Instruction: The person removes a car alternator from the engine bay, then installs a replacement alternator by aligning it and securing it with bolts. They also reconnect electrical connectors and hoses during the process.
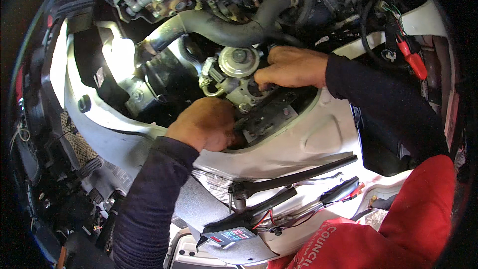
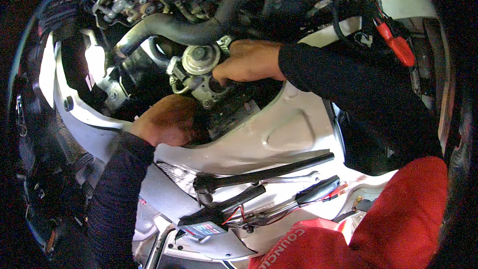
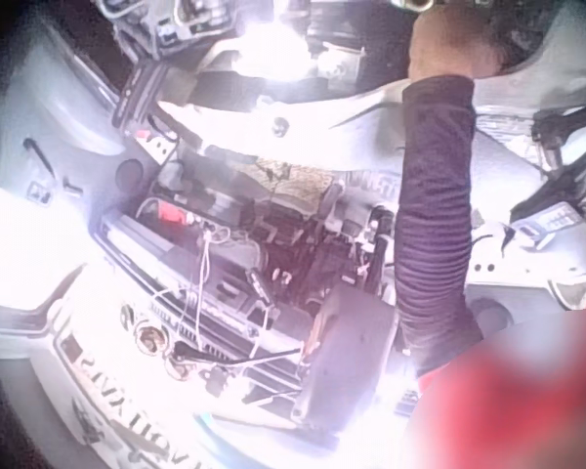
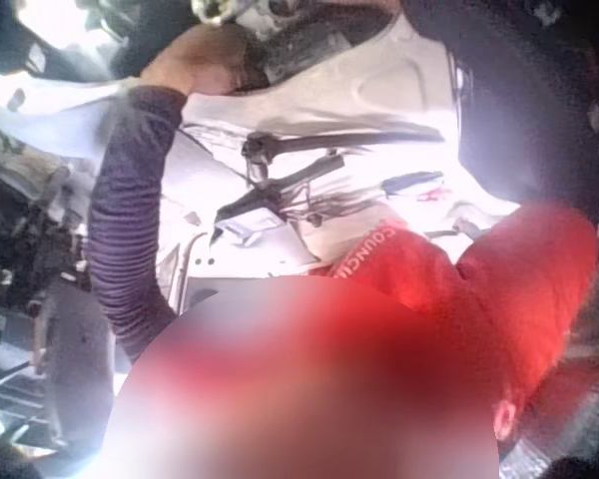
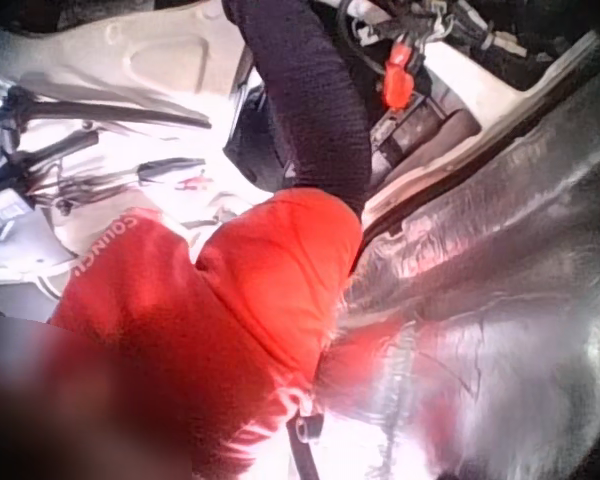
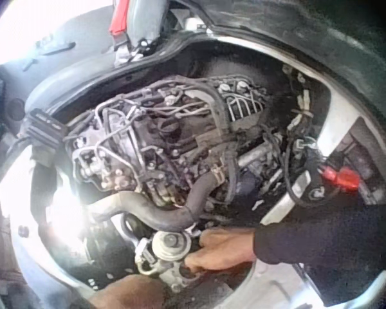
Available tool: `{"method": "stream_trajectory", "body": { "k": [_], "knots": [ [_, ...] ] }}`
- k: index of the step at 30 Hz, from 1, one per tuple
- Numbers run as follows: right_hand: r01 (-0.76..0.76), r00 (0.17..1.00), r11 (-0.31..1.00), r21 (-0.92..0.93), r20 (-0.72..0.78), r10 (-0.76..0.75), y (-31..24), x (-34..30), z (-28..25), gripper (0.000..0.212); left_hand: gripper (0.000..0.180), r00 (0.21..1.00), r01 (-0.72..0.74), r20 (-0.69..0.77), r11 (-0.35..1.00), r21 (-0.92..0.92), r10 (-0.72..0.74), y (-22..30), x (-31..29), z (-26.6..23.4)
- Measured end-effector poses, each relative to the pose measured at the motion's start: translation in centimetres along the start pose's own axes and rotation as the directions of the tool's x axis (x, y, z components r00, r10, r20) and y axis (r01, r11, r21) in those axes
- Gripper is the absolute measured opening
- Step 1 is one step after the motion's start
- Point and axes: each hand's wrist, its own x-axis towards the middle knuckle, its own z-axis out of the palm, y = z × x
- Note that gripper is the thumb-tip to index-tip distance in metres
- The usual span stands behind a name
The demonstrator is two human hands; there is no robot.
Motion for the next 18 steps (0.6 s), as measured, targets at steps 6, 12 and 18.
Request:
{"method": "stream_trajectory", "body": {
  "k": [6, 12, 18],
  "knots": [
    [-0.089, 0.996, 0.988, 0.122, -0.001, 0.09, -0.6, -1.0, -0.3, 0.061, 0.033, 0.982, 0.038, -0.141, 0.871, -0.49, -0.122, -1.9, -1.9, -1.1],
    [0.019, 0.999, 0.987, 0.157, -0.035, -0.014, -0.7, -1.0, 0.0, 0.049, 0.025, 0.941, -0.105, -0.325, 0.838, -0.535, -0.089, -1.1, -2.7, 0.2],
    [0.115, 0.993, 0.987, 0.116, -0.017, -0.113, 0.5, -0.5, 0.4, 0.037, 0.035, 0.998, -0.014, -0.057, 0.977, -0.213, 0.002, -1.6, -0.8, 0.2]
  ]
}}
